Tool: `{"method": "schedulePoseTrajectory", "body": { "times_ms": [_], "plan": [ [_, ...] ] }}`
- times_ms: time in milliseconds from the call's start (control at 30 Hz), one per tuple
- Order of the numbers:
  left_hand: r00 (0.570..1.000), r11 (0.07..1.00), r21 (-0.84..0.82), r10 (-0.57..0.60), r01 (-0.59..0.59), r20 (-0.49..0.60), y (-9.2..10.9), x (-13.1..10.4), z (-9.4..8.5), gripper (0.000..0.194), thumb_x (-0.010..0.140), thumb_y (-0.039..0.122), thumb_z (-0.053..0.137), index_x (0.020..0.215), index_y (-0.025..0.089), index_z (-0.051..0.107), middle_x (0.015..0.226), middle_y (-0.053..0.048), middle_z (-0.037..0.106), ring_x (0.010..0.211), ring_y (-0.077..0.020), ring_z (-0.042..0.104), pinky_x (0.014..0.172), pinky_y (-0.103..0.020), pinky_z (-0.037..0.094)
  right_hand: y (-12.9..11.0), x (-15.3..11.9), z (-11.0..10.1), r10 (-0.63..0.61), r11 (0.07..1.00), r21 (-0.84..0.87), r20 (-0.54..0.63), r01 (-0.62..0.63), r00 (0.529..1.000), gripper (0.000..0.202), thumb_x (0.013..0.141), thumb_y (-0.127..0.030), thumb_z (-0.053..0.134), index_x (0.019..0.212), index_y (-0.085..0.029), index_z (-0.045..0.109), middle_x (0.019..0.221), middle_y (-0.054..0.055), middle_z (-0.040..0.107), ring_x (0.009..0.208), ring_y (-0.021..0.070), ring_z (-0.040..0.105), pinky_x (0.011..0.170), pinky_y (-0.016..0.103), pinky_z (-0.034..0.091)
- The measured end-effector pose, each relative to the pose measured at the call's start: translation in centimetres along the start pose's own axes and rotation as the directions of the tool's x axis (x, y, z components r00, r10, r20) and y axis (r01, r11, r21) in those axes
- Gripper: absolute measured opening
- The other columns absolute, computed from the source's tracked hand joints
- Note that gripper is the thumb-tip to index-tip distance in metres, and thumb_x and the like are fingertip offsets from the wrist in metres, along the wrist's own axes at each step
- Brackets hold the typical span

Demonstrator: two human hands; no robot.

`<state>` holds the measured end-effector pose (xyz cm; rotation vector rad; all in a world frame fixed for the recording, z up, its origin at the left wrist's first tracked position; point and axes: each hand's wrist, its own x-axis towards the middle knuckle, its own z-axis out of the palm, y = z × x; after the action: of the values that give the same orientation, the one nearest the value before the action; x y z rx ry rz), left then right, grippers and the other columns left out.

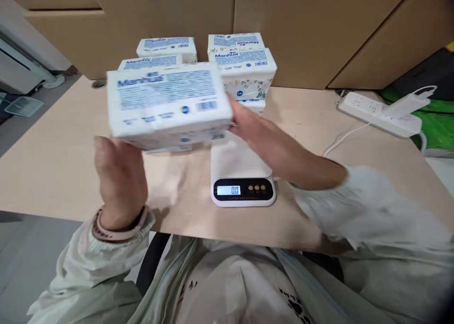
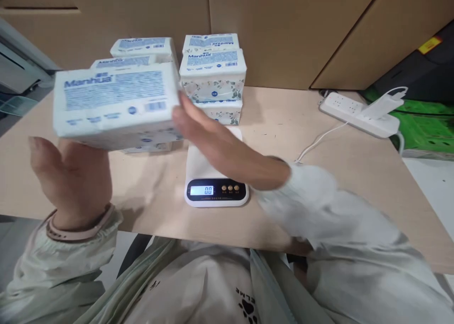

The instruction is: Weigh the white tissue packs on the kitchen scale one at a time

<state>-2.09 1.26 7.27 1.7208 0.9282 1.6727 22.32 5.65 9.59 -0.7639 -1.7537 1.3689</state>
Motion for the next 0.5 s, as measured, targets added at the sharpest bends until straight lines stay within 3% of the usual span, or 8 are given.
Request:
{"method": "schedulePoseTrajectory", "body": {
  "times_ms": [100,200,267,400,500],
  "plan": [
    [0.991,0.991,-0.096,-0.082,0.092,0.107,-0.9,-1.3,2.1,0.056,0.11,0.067,0.037,0.152,0.041,0.065,0.166,0.01,0.053,0.174,-0.0271,0.009,0.147,-0.049,0.011,-0.4,-4.4,-2.6,0.085,0.992,-0.085,-0.038,-0.088,0.996,0.061,0.104,-0.075,0.045,0.159,-0.051,0.05,0.175,-0.016,0.043,0.169,0.0278,0.035,0.139,0.06,0.033],
    [0.953,0.978,-0.083,-0.163,0.189,0.255,-3.0,-2.1,3.2,0.058,0.113,0.061,0.04,0.168,0.043,0.043,0.177,0.01,0.037,0.174,-0.0261,0.009,0.147,-0.049,0.007,1.0,-6.8,-3.9,0.122,0.984,-0.122,-0.087,-0.132,0.989,0.061,0.106,-0.072,0.038,0.164,-0.051,0.042,0.174,-0.011,0.046,0.164,0.0281,0.044,0.134,0.06,0.043],
    [0.932,0.975,-0.078,-0.174,0.209,0.317,-4.1,-2.4,3.7,0.059,0.114,0.055,0.04,0.172,0.042,0.035,0.179,0.007,0.033,0.174,-0.0267,0.011,0.146,-0.052,0.008,2.3,-7.6,-4.2,0.159,0.98,-0.107,-0.096,-0.168,0.983,0.059,0.109,-0.067,0.039,0.166,-0.05,0.04,0.174,-0.009,0.047,0.164,0.0277,0.045,0.134,0.06,0.043],
    [0.916,0.955,-0.043,-0.269,0.295,0.297,-5.5,-3.1,4.2,0.055,0.113,0.058,0.043,0.165,0.039,0.05,0.171,0.002,0.048,0.173,-0.0259,0.015,0.145,-0.053,0.014,4.6,-8.1,-4.2,0.204,0.978,-0.025,-0.12,-0.208,0.972,0.057,0.11,-0.064,0.041,0.165,-0.049,0.041,0.175,-0.01,0.045,0.165,0.0273,0.042,0.137,0.063,0.035],
    [0.913,0.933,-0.061,-0.332,0.355,0.237,-5.9,-3.4,4.2,0.057,0.112,0.061,0.042,0.163,0.037,0.053,0.173,0.003,0.045,0.173,-0.0255,0.013,0.146,-0.051,0.012,6.3,-8.9,-3.9,0.103,0.988,-0.08,-0.299,-0.133,0.949,0.052,0.108,-0.059,0.052,0.159,-0.048,0.052,0.172,-0.011,0.05,0.164,0.0266,0.043,0.14,0.059,0.033]
  ]
}}
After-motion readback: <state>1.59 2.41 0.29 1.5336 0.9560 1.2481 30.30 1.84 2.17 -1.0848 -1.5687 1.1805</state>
